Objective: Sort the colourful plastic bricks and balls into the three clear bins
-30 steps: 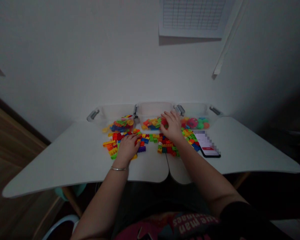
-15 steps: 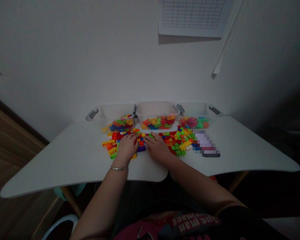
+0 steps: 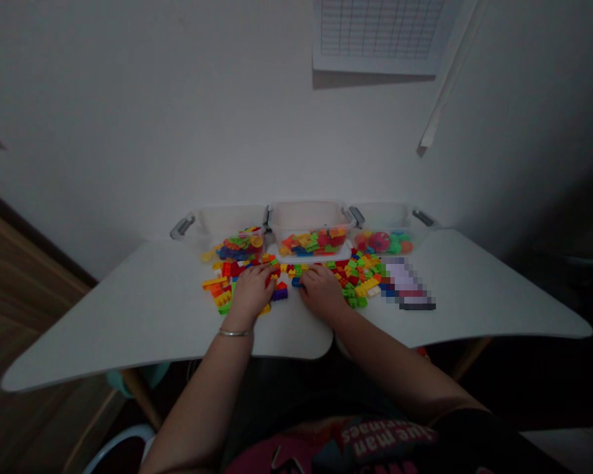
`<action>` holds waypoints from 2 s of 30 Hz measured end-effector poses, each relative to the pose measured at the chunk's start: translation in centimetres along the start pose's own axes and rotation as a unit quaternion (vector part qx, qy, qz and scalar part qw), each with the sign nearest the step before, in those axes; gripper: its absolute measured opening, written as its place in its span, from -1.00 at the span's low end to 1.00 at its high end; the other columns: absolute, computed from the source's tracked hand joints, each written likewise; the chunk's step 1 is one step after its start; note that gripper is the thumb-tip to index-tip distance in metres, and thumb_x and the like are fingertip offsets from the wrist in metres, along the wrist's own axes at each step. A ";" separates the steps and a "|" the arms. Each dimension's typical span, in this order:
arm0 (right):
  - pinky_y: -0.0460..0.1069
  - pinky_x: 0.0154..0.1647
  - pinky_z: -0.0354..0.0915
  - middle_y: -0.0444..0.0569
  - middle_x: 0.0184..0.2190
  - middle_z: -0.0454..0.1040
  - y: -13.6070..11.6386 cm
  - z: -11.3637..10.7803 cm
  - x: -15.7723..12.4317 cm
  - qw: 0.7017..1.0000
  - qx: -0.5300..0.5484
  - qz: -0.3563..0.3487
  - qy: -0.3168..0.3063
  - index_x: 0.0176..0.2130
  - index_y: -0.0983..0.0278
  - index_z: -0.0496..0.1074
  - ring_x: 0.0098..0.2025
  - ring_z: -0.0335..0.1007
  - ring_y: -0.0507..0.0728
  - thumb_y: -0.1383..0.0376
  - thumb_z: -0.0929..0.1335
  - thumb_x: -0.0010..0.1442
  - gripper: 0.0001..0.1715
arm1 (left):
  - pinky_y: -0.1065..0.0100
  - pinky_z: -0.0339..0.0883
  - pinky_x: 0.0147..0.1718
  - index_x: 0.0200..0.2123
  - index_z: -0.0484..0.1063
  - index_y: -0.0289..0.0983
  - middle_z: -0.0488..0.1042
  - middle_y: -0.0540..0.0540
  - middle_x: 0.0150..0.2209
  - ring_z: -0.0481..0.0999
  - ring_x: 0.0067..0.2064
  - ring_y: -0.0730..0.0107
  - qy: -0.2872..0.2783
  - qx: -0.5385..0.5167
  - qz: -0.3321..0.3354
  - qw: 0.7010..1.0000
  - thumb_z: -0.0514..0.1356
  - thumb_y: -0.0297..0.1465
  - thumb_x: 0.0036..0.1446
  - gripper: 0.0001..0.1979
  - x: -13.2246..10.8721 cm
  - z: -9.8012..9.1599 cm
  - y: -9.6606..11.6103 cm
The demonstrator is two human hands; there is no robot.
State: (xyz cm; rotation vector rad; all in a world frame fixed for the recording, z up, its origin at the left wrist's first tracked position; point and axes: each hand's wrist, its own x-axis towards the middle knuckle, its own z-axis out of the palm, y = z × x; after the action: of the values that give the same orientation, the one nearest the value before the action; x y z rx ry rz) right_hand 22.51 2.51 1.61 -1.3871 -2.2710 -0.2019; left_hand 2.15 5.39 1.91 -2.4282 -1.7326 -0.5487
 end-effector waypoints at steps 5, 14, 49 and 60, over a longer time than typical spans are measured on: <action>0.13 0.04 0.24 0.08 -0.19 0.56 0.2 0.0 0.1 1.000 0.009 0.025 -0.006 -0.23 0.27 0.50 -0.04 0.36 0.26 0.28 0.37 0.21 -0.88 | 0.10 0.26 0.16 0.09 0.50 -0.15 0.47 -0.14 0.14 0.41 0.15 0.09 -0.002 -0.003 0.006 1.000 0.04 -0.26 0.30 -0.61 -0.1 0.0 -0.2; 0.14 0.03 0.25 0.09 -0.12 0.56 -0.1 0.3 0.0 0.999 0.027 0.033 -0.015 0.03 0.26 0.46 -0.02 0.37 0.28 0.34 0.32 0.23 -0.64 | 0.10 0.27 0.16 0.09 0.50 -0.14 0.48 -0.14 0.13 0.42 0.14 0.11 0.000 -0.004 0.011 1.000 0.05 -0.28 0.29 -0.62 0.0 0.2 -0.4; 0.21 0.16 0.25 0.21 0.03 0.52 6.8 -5.5 7.6 0.979 0.034 0.134 0.147 0.13 0.40 0.40 0.07 0.40 0.33 0.32 0.27 0.23 -0.50 | 0.10 0.28 0.16 0.08 0.50 -0.21 0.50 -0.16 0.12 0.43 0.14 0.11 0.004 -0.010 0.016 1.000 0.04 -0.31 0.29 -0.62 0.1 0.1 -0.3; 0.30 0.38 -0.08 0.19 0.09 0.49 6.8 -4.6 7.4 0.986 0.018 0.084 0.144 0.09 0.38 0.43 0.14 0.36 0.32 0.31 0.30 0.20 -0.52 | 0.10 0.29 0.16 0.06 0.51 -0.19 0.51 -0.15 0.10 0.45 0.12 0.14 0.011 -0.016 0.027 0.999 0.02 -0.33 0.31 -0.63 0.2 0.6 -0.7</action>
State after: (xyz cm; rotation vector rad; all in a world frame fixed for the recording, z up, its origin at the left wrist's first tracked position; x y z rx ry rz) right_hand 27.10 10.03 8.26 -1.4212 -1.9056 -0.2849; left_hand 1.73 6.00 1.31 -2.4718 -1.6574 -0.6002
